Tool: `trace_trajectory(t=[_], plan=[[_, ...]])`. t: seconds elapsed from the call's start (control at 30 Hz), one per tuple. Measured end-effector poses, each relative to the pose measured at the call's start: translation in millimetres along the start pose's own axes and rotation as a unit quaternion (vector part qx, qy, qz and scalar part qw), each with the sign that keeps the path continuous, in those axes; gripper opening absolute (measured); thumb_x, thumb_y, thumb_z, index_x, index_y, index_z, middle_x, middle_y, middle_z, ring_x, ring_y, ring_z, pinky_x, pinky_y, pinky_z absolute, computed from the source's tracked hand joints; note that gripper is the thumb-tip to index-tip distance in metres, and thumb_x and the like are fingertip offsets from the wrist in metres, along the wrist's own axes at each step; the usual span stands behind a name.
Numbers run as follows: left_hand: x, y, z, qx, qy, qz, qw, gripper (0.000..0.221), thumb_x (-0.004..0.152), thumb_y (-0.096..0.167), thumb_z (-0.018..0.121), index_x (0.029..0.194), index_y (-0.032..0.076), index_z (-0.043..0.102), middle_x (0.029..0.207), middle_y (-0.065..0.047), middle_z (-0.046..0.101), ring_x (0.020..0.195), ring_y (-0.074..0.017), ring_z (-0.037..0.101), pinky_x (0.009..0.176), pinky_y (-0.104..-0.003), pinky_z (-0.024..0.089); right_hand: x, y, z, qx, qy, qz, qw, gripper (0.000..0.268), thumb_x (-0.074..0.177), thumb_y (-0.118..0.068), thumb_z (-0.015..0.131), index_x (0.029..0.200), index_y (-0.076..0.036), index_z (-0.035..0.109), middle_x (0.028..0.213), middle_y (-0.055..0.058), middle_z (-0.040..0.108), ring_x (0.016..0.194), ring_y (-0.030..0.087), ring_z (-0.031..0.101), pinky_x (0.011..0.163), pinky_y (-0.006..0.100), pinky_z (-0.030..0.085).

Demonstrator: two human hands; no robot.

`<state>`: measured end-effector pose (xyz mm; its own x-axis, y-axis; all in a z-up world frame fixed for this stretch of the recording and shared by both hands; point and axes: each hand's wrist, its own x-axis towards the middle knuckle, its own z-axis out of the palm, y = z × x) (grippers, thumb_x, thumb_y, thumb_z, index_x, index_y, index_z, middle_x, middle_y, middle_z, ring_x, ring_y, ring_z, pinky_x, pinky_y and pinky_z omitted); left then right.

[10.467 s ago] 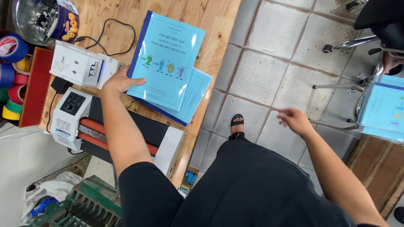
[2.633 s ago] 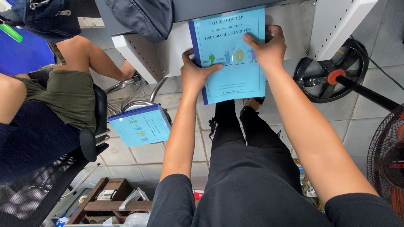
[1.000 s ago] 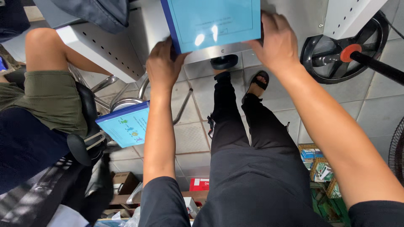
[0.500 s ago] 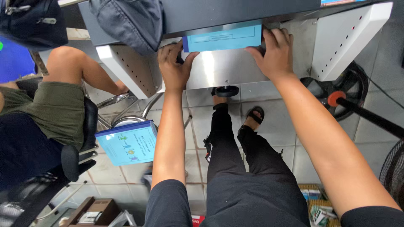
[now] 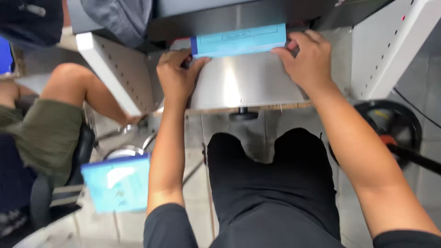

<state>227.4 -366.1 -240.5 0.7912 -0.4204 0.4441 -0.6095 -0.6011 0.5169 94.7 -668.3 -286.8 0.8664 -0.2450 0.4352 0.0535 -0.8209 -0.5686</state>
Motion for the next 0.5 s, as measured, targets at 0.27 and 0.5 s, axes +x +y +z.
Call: trace_trajectory(t=[0.27,0.5], plan=[[10,-16,15,0.032,0.014,-0.006,0.999,0.046,0.074,0.039,0.101,0.094,0.002,0.083,0.07,-0.011,0.072,0.056,-0.0207,0.066,0.055,-0.032,0.051,7,17,17,-0.056,0.069,-0.022,0.996,0.039,0.085,-0.031,0.098,0.088,-0.004,0.07,0.074,0.004,0.068,0.07,0.025,0.066,0.064,0.039,0.052],[12,-40,28,0.058,0.072,0.029,0.995,0.05,0.073,0.045,0.104,0.082,0.002,0.081,0.06,-0.008,0.07,0.048,-0.0188,0.066,0.048,-0.029,0.051,8,5,19,-0.158,0.152,-0.093,0.971,0.04,0.079,-0.039,0.097,0.08,-0.011,0.067,0.072,-0.001,0.069,0.064,0.022,0.066,0.061,0.04,0.052]])
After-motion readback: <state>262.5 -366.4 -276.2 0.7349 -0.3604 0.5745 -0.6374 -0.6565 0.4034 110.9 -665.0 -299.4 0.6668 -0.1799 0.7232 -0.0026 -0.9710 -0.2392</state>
